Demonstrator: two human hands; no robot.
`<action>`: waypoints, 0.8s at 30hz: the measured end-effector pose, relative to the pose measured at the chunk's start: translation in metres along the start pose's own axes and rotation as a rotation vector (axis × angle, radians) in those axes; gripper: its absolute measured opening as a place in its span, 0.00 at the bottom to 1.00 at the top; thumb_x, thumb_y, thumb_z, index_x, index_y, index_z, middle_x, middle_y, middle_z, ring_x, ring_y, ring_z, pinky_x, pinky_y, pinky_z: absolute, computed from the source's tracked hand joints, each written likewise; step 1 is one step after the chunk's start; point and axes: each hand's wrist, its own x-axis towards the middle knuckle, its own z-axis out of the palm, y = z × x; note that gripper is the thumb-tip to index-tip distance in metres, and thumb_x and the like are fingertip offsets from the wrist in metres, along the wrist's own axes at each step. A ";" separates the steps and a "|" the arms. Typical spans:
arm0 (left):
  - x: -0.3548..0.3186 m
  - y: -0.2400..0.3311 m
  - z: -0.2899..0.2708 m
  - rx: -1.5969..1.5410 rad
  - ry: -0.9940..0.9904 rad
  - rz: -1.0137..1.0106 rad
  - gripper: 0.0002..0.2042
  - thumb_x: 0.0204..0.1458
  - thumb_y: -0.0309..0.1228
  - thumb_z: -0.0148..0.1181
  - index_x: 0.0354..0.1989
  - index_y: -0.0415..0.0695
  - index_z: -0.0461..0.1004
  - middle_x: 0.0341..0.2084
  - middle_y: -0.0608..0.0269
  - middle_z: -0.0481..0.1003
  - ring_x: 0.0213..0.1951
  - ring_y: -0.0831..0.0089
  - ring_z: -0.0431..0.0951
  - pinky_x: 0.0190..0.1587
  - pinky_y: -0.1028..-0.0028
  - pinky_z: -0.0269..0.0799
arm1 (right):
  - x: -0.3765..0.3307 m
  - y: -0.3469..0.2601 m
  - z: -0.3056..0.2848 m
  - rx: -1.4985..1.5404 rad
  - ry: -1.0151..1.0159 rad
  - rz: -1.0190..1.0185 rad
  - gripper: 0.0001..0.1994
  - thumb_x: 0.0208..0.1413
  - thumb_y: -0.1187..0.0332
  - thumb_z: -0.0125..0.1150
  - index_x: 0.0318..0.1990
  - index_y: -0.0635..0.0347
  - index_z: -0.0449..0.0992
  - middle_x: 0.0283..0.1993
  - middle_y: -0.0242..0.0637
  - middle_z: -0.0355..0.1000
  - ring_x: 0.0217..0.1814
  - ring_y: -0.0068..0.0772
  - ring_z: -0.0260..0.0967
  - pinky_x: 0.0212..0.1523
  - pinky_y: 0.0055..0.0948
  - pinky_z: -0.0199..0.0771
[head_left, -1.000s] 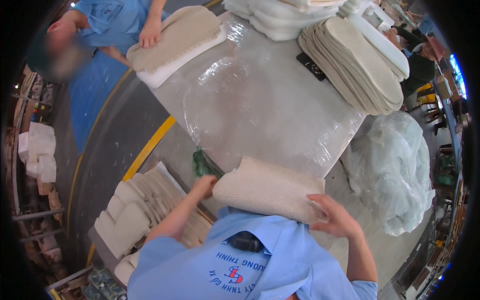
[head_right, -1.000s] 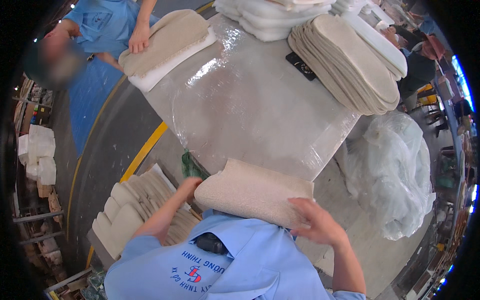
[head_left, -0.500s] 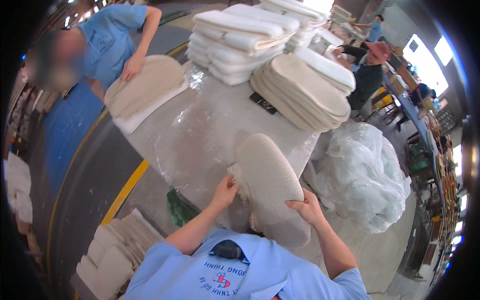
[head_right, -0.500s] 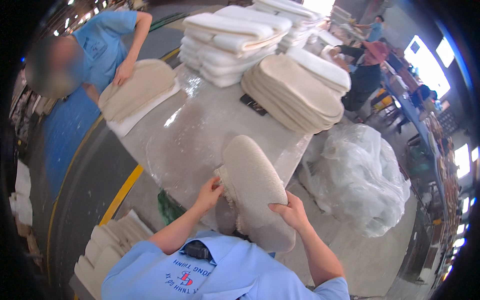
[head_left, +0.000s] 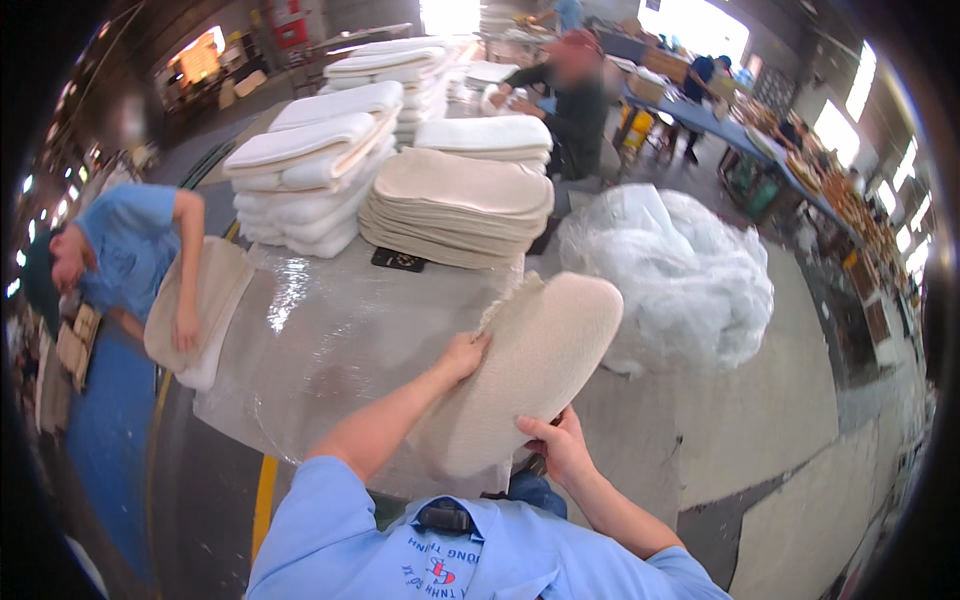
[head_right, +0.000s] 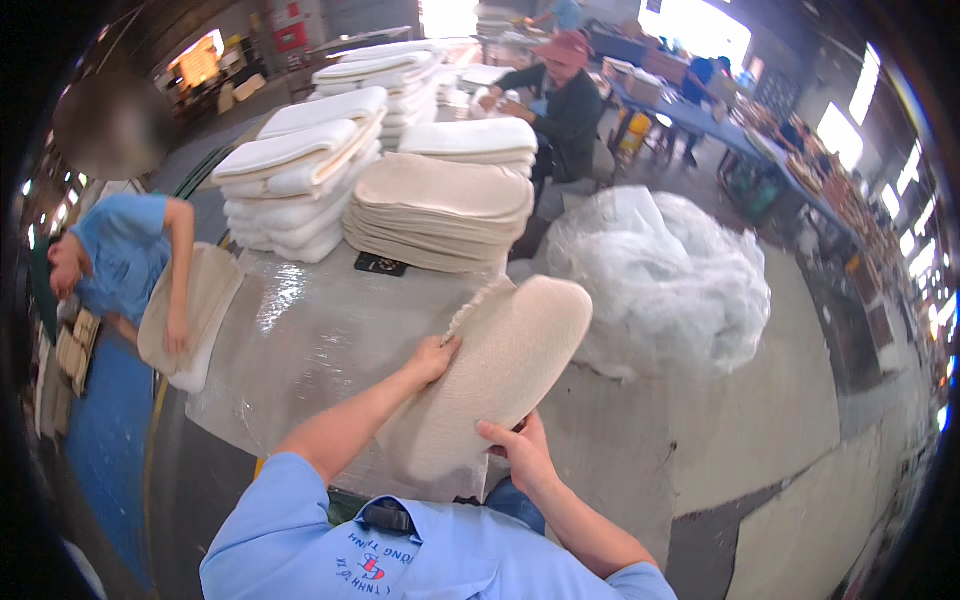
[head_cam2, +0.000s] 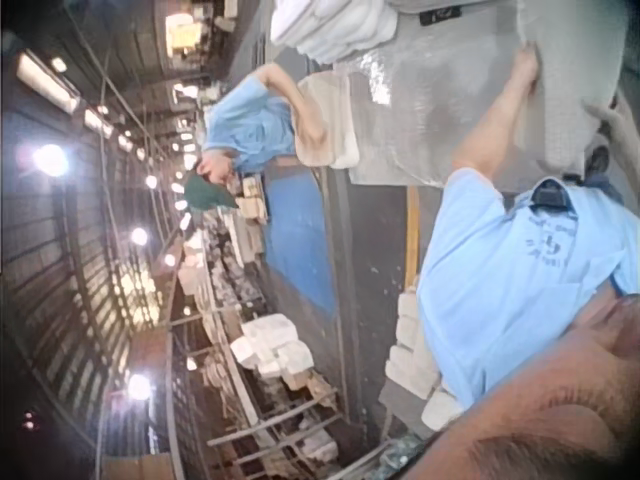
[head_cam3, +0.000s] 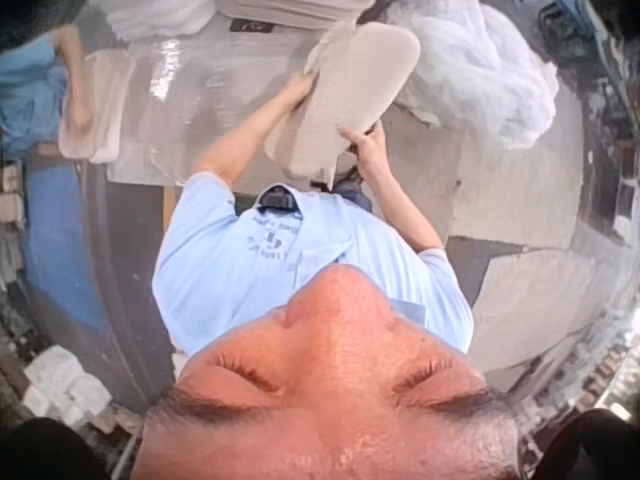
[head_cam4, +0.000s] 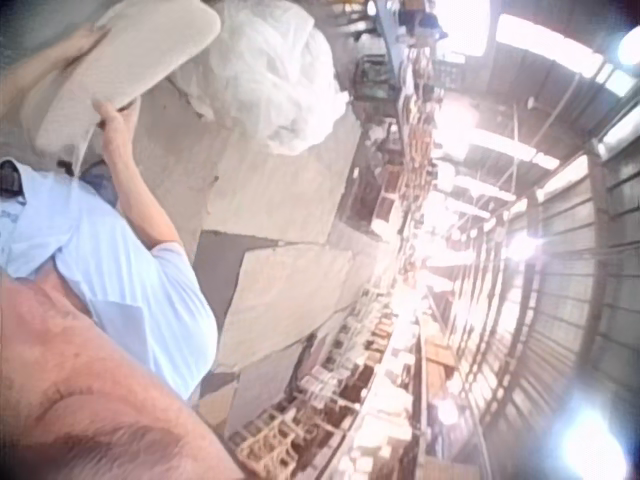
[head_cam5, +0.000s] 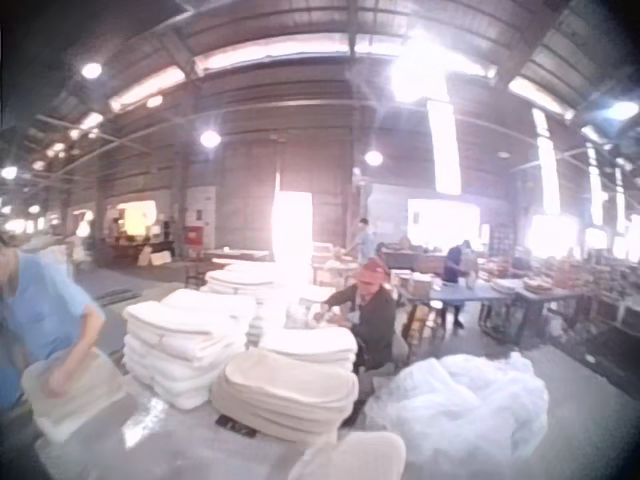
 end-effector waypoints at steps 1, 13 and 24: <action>0.000 -0.002 0.002 0.116 -0.065 0.128 0.24 0.69 0.48 0.54 0.56 0.39 0.80 0.47 0.44 0.84 0.50 0.55 0.84 0.53 0.59 0.75 | -0.008 0.010 -0.007 -0.021 -0.058 0.041 0.32 0.57 0.66 0.76 0.64 0.65 0.66 0.59 0.43 0.75 0.57 0.35 0.76 0.52 0.35 0.80; -0.091 -0.085 0.023 0.665 -0.190 0.239 0.12 0.62 0.34 0.52 0.48 0.45 0.78 0.39 0.41 0.81 0.46 0.40 0.80 0.48 0.44 0.74 | -0.039 0.040 -0.066 -0.760 -0.666 0.278 0.23 0.71 0.50 0.58 0.56 0.63 0.82 0.51 0.42 0.82 0.53 0.32 0.77 0.56 0.32 0.75; -0.071 -0.080 0.023 0.722 -0.115 0.161 0.10 0.61 0.35 0.53 0.44 0.44 0.76 0.36 0.43 0.82 0.43 0.40 0.81 0.45 0.43 0.74 | 0.162 -0.019 -0.007 -1.555 -0.448 0.023 0.18 0.55 0.65 0.72 0.53 0.55 0.83 0.51 0.42 0.82 0.55 0.46 0.79 0.53 0.45 0.80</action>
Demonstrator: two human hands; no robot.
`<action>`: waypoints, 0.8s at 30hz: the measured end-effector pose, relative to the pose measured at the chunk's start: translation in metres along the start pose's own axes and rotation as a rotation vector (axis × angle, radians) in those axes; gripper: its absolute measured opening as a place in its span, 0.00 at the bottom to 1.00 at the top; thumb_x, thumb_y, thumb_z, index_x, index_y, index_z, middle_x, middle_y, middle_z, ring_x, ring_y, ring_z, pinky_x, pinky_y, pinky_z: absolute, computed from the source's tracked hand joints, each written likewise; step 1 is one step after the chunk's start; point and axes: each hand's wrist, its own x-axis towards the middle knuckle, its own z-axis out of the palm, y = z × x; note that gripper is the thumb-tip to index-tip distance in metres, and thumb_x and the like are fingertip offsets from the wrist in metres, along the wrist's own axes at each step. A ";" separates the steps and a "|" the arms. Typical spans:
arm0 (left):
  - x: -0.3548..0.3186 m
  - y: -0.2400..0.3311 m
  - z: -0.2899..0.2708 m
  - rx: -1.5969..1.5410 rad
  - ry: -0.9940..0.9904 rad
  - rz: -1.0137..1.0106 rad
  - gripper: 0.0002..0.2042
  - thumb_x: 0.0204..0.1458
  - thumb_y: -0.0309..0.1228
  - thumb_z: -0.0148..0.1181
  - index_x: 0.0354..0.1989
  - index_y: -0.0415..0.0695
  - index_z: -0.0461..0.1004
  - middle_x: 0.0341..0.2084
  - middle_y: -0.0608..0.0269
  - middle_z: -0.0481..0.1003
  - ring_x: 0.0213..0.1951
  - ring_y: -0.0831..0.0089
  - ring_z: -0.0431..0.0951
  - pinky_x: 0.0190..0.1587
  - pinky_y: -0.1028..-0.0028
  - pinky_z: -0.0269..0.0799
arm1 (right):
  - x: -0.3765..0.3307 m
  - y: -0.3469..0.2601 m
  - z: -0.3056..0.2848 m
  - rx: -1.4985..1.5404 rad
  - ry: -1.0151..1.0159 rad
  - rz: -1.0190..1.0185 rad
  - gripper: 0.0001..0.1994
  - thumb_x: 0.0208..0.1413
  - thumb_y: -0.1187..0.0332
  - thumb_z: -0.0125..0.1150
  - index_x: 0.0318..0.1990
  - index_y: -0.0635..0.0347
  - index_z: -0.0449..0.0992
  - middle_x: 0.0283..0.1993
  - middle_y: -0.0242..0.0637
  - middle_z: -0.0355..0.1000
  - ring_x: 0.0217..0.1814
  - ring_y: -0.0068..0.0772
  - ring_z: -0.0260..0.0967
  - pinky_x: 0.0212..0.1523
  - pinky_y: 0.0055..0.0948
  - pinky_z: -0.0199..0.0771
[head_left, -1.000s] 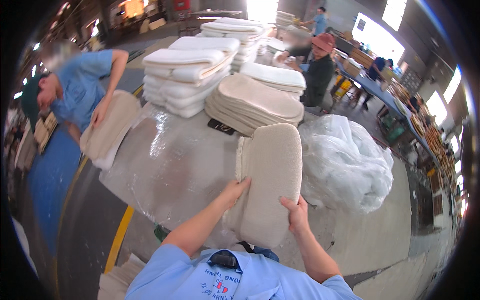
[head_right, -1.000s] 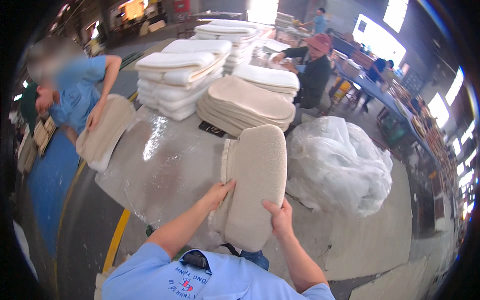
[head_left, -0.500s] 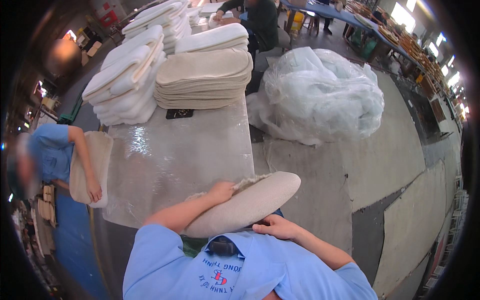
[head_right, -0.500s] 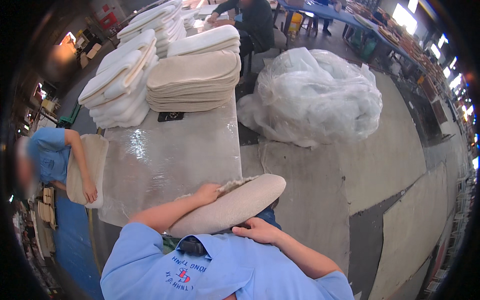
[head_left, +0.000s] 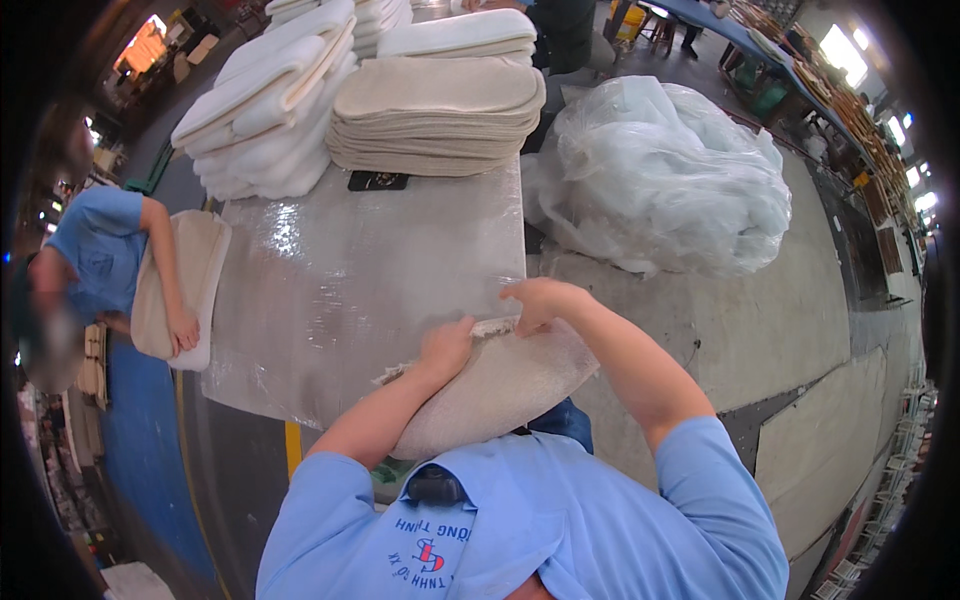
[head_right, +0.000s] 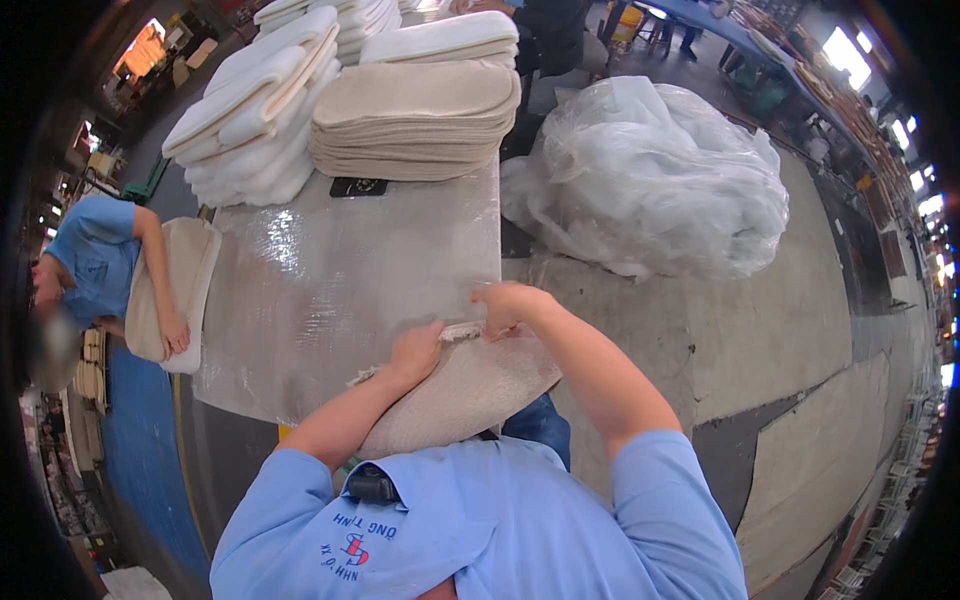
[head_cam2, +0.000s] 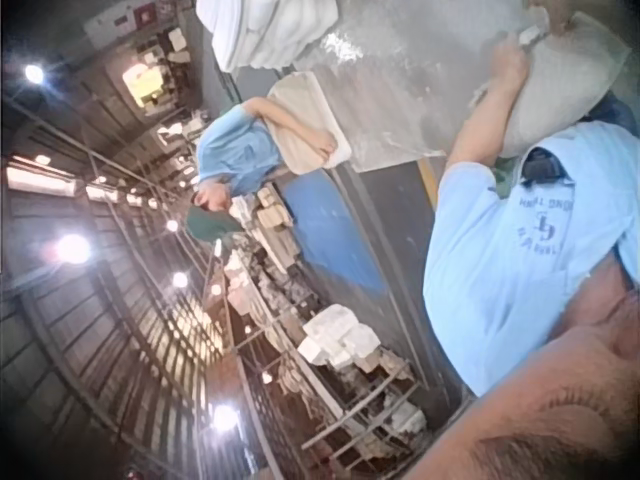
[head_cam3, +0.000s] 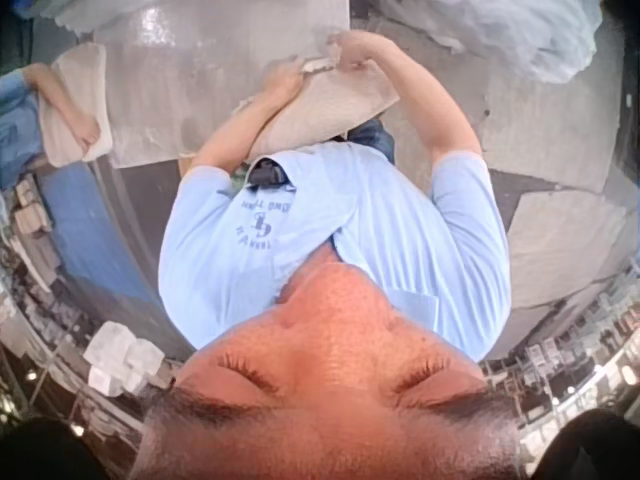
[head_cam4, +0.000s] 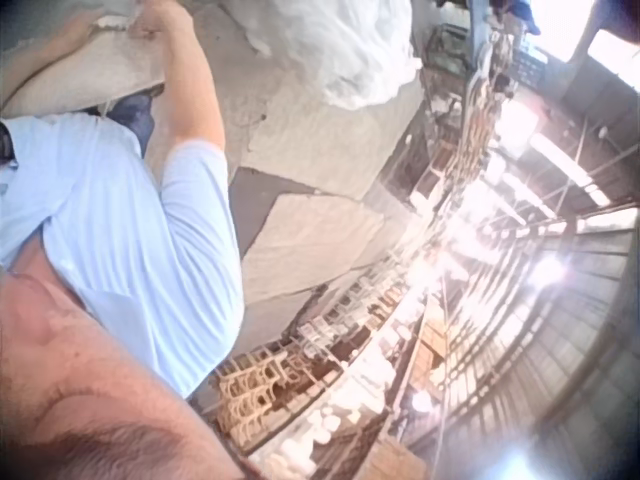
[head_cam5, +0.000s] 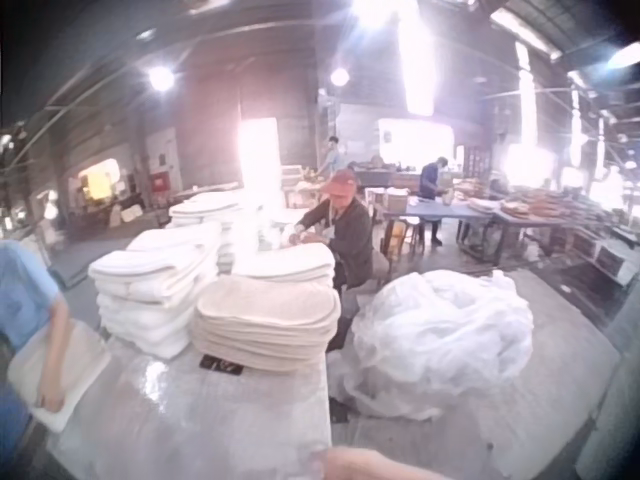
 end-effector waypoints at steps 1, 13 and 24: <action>-0.005 -0.007 -0.001 -0.006 0.018 -0.020 0.11 0.62 0.37 0.54 0.44 0.44 0.77 0.36 0.43 0.82 0.43 0.40 0.81 0.45 0.44 0.74 | 0.012 -0.015 0.006 -0.005 -0.155 0.064 0.18 0.55 0.65 0.71 0.54 0.53 0.83 0.53 0.42 0.82 0.58 0.47 0.79 0.56 0.45 0.79; -0.018 -0.050 0.003 -0.165 -0.120 -0.283 0.22 0.69 0.50 0.52 0.45 0.40 0.80 0.40 0.38 0.81 0.44 0.38 0.80 0.46 0.48 0.74 | 0.058 0.017 0.068 -0.067 0.208 0.005 0.15 0.63 0.64 0.53 0.50 0.50 0.85 0.49 0.49 0.82 0.53 0.57 0.78 0.54 0.52 0.78; -0.007 -0.049 0.014 -0.133 0.027 -0.229 0.10 0.62 0.36 0.54 0.43 0.43 0.73 0.31 0.41 0.82 0.37 0.39 0.82 0.41 0.43 0.74 | 0.070 0.035 0.093 0.035 0.334 0.029 0.11 0.64 0.66 0.51 0.42 0.57 0.80 0.42 0.52 0.81 0.47 0.61 0.78 0.48 0.57 0.77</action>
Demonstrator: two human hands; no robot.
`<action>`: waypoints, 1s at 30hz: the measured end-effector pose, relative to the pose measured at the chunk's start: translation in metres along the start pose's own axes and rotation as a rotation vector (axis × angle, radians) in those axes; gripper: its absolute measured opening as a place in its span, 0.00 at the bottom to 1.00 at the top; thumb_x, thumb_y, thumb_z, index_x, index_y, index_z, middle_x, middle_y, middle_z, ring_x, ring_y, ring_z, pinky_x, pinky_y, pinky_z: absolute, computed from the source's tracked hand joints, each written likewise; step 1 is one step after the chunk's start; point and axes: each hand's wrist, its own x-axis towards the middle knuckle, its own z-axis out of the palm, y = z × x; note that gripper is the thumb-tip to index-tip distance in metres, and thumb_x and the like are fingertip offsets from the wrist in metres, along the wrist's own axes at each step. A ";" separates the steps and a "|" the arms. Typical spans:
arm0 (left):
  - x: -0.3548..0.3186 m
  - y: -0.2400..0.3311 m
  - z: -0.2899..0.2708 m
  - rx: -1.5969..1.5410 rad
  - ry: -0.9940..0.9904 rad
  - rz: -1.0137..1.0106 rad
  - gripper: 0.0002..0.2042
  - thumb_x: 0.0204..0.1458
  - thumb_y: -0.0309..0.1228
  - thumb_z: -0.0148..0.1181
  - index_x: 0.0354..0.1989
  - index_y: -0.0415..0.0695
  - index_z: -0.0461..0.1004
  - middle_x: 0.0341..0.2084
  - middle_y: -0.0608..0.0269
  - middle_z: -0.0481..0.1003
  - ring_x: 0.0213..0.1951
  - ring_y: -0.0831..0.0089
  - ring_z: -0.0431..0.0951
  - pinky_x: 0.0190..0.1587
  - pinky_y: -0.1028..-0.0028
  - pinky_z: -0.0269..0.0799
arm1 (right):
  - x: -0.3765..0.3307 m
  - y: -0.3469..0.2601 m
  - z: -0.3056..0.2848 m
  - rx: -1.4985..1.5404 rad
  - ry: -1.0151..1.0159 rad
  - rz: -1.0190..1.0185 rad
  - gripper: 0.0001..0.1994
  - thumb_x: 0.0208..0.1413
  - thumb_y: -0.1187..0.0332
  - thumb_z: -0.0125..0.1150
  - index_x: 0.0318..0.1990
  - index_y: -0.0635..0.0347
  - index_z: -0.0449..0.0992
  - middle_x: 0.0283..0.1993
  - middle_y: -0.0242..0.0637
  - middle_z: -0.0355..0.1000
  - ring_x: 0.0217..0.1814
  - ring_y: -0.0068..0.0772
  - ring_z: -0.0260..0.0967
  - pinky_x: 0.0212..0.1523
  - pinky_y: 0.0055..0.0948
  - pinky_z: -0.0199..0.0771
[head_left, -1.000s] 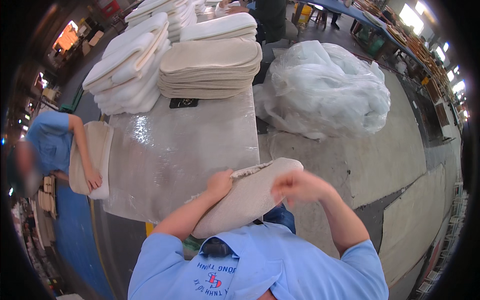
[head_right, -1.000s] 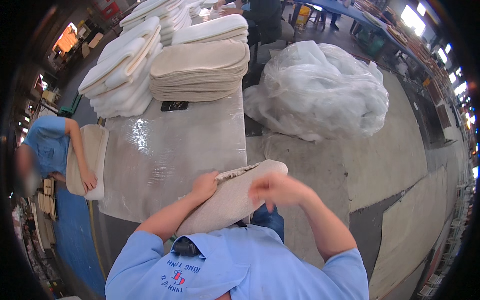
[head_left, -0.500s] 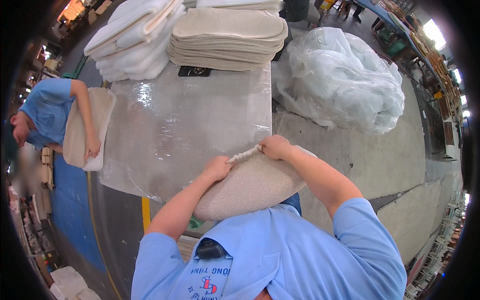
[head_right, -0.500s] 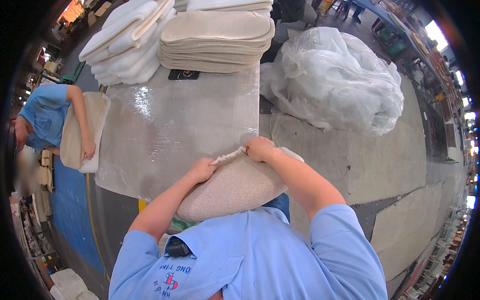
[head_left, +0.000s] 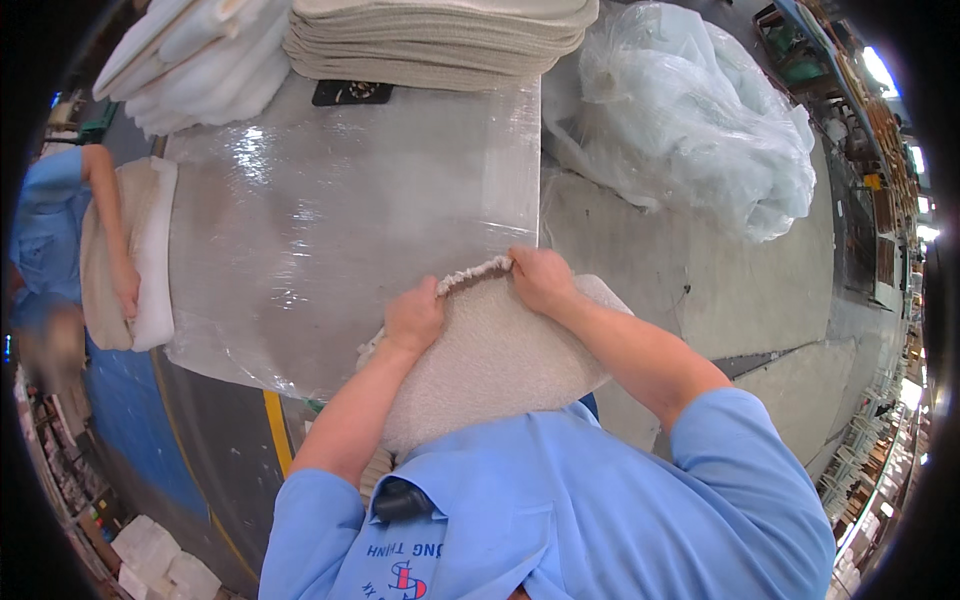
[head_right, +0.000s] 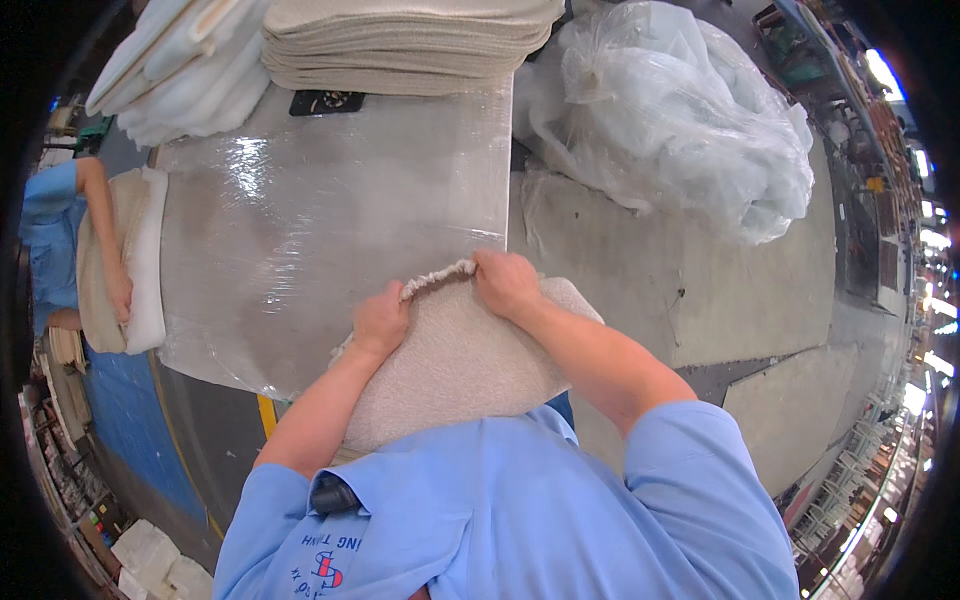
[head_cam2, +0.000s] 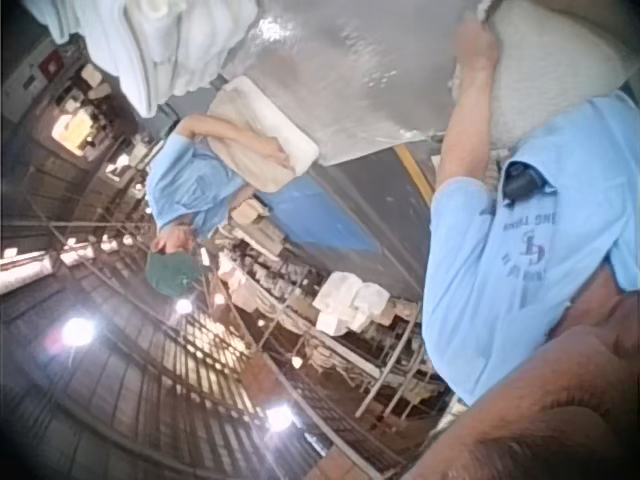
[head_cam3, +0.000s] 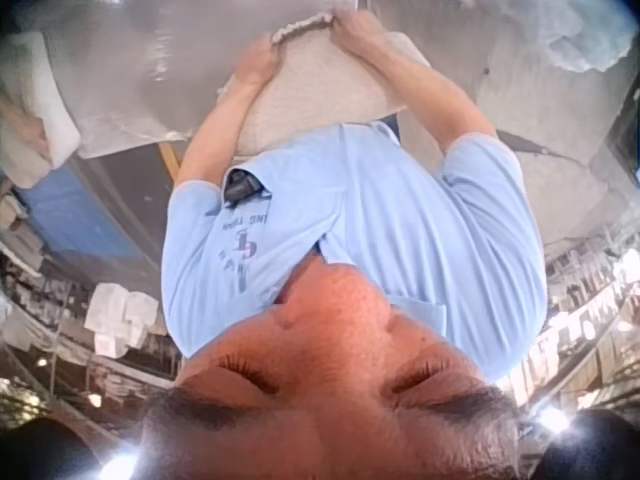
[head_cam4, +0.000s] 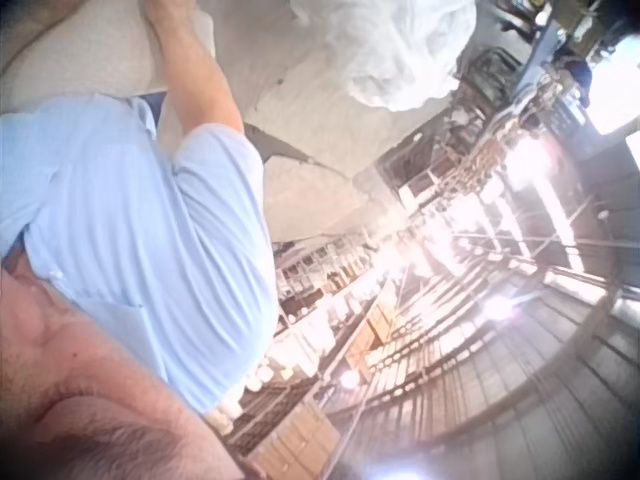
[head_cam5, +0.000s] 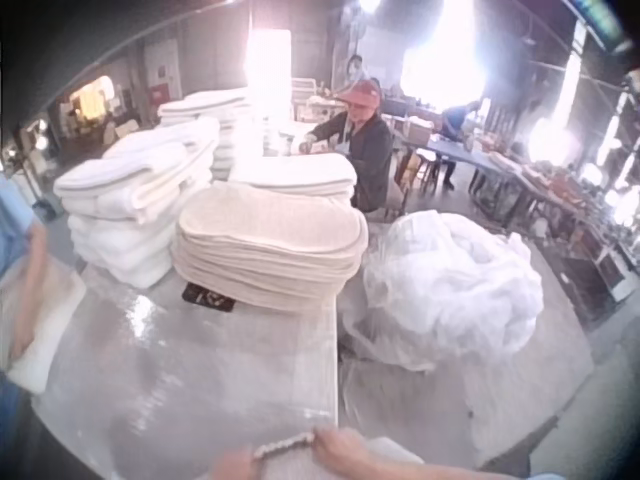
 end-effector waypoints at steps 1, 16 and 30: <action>0.001 0.001 0.002 -0.003 -0.015 -0.006 0.11 0.63 0.38 0.53 0.43 0.43 0.74 0.31 0.41 0.81 0.38 0.38 0.81 0.42 0.43 0.74 | 0.001 0.002 0.004 0.011 0.019 -0.014 0.11 0.64 0.66 0.51 0.42 0.57 0.80 0.41 0.52 0.81 0.47 0.61 0.78 0.48 0.57 0.77; -0.022 -0.030 -0.077 0.048 -0.233 -0.019 0.21 0.60 0.52 0.61 0.45 0.45 0.84 0.42 0.46 0.83 0.46 0.44 0.82 0.47 0.50 0.75 | 0.002 -0.007 -0.097 -0.134 -0.485 -0.057 0.15 0.63 0.56 0.57 0.49 0.52 0.83 0.49 0.49 0.82 0.54 0.58 0.78 0.53 0.53 0.78; -0.008 -0.045 -0.035 0.036 -0.040 -0.114 0.26 0.70 0.51 0.44 0.42 0.42 0.84 0.35 0.41 0.82 0.40 0.39 0.82 0.44 0.47 0.75 | -0.001 0.038 -0.019 0.011 -0.022 -0.088 0.12 0.65 0.60 0.54 0.41 0.60 0.77 0.41 0.52 0.80 0.48 0.61 0.78 0.49 0.58 0.76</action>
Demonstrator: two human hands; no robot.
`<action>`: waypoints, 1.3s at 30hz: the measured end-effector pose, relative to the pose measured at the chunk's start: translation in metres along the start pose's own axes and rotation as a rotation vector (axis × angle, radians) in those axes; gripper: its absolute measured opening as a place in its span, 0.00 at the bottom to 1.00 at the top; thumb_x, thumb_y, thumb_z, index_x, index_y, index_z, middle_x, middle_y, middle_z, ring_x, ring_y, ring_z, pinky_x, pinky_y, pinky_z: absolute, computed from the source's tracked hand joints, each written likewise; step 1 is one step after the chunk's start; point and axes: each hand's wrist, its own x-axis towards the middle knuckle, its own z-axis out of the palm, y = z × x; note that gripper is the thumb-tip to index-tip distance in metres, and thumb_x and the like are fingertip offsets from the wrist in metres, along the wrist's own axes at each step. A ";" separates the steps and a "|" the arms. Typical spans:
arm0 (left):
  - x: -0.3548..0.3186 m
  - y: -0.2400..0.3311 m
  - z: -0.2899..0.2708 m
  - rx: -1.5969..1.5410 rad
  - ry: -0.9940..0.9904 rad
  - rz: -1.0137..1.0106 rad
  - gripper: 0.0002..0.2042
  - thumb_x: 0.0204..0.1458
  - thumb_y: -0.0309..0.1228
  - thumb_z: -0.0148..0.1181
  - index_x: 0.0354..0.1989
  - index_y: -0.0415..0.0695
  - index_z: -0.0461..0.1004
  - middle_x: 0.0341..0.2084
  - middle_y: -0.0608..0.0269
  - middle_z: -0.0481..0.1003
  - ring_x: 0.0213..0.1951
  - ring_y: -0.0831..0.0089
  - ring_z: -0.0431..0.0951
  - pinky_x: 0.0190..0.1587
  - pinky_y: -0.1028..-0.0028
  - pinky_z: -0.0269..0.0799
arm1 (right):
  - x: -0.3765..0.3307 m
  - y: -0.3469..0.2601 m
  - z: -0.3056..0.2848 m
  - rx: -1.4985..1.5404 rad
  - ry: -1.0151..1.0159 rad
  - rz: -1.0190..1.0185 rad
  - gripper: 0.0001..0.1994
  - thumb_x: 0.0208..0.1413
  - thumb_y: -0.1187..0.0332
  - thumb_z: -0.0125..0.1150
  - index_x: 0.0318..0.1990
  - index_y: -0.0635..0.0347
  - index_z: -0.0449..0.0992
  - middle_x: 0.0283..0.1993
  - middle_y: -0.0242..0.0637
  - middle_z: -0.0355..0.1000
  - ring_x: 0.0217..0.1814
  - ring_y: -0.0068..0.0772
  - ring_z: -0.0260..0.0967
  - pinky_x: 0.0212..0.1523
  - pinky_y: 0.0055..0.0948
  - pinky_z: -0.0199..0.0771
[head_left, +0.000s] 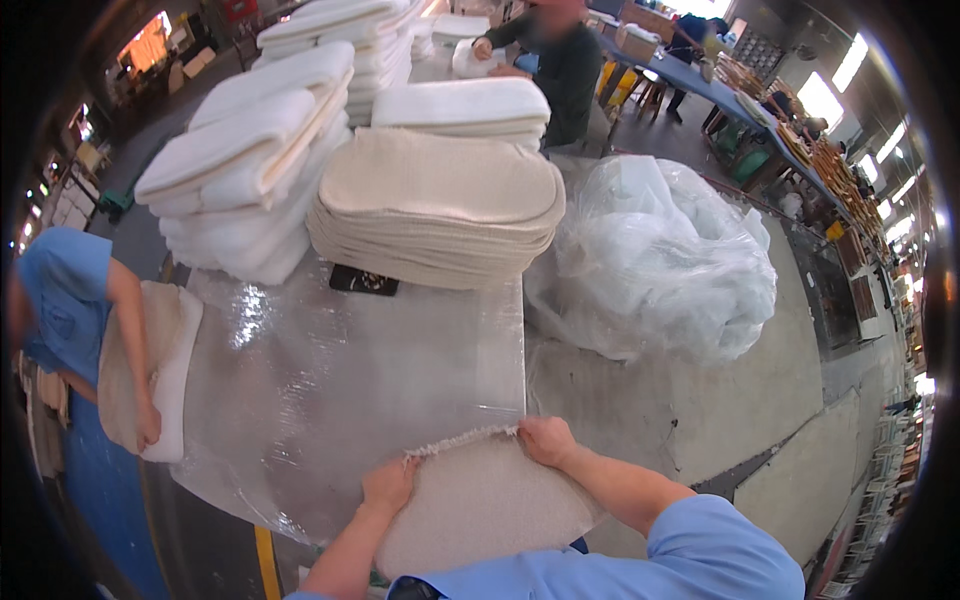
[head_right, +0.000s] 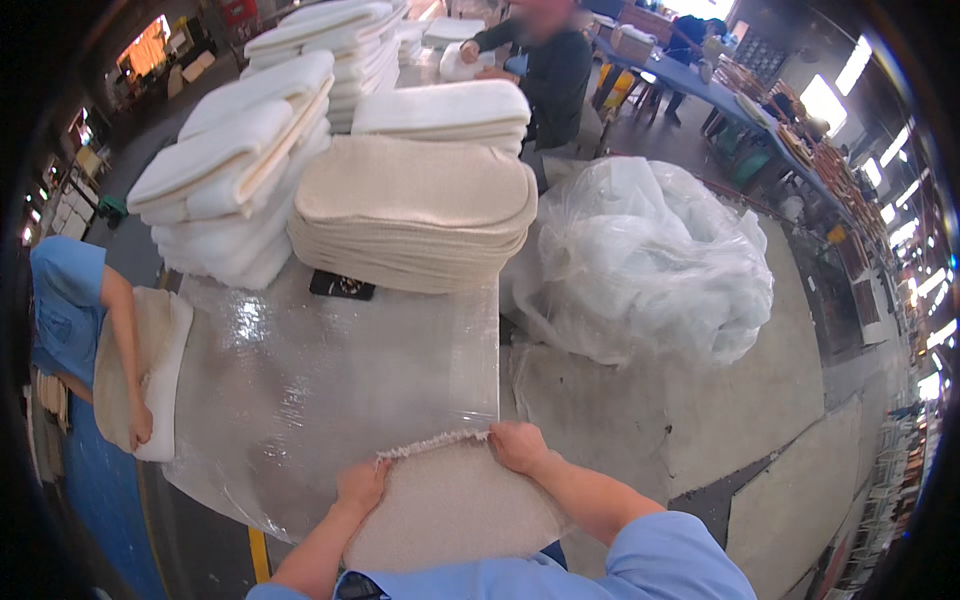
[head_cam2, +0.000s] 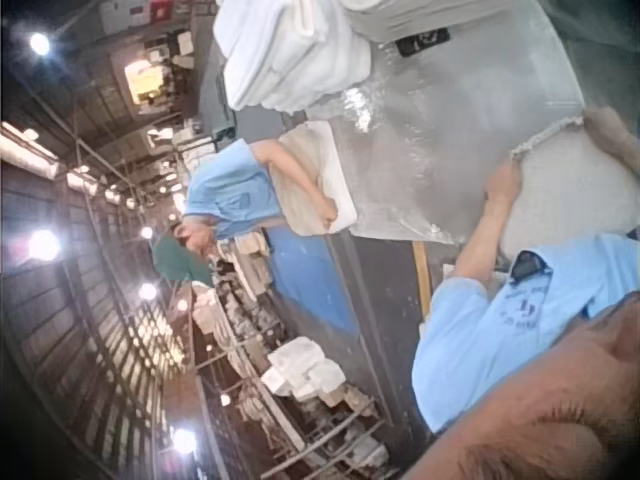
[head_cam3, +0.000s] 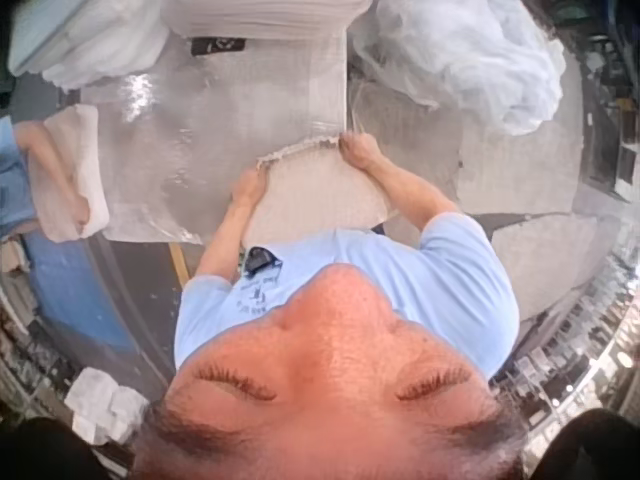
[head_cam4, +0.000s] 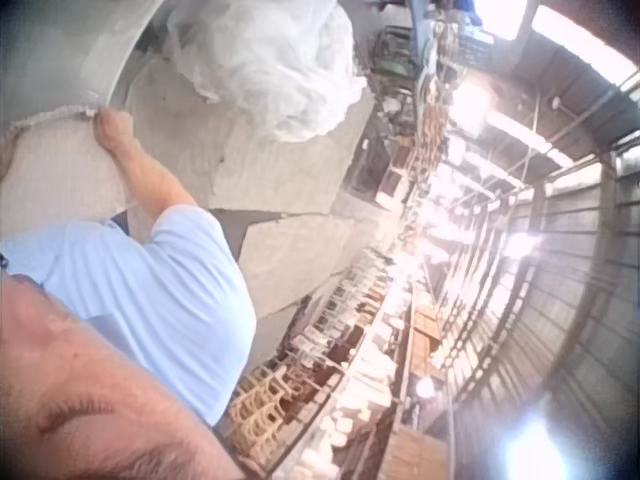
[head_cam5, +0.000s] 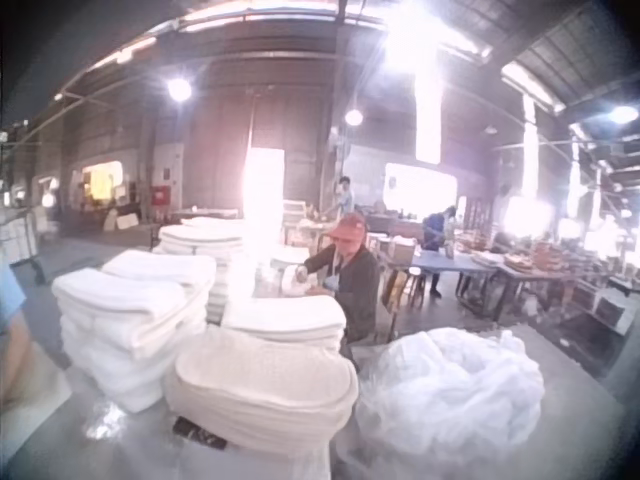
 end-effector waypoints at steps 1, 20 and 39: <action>0.003 0.002 0.003 -0.014 -0.014 0.017 0.27 0.70 0.51 0.43 0.41 0.42 0.84 0.35 0.41 0.82 0.39 0.39 0.82 0.43 0.47 0.75 | 0.004 0.004 0.002 -0.012 -0.005 0.013 0.12 0.65 0.60 0.55 0.41 0.59 0.77 0.41 0.51 0.80 0.48 0.61 0.78 0.48 0.58 0.76; -0.138 -0.041 -0.068 -0.672 -0.378 -0.569 0.32 0.70 0.45 0.54 0.72 0.32 0.59 0.59 0.43 0.75 0.55 0.61 0.79 0.52 0.63 0.78 | -0.100 0.020 -0.134 0.614 -0.521 0.787 0.54 0.57 0.38 0.70 0.77 0.67 0.52 0.74 0.60 0.62 0.75 0.53 0.63 0.68 0.48 0.72; -0.053 -0.059 -0.005 -0.473 -0.369 -0.767 0.33 0.65 0.47 0.60 0.69 0.31 0.67 0.62 0.44 0.75 0.65 0.55 0.73 0.68 0.61 0.67 | -0.026 0.030 -0.077 0.273 -0.725 0.877 0.54 0.52 0.25 0.63 0.58 0.81 0.74 0.60 0.63 0.76 0.64 0.57 0.76 0.59 0.46 0.78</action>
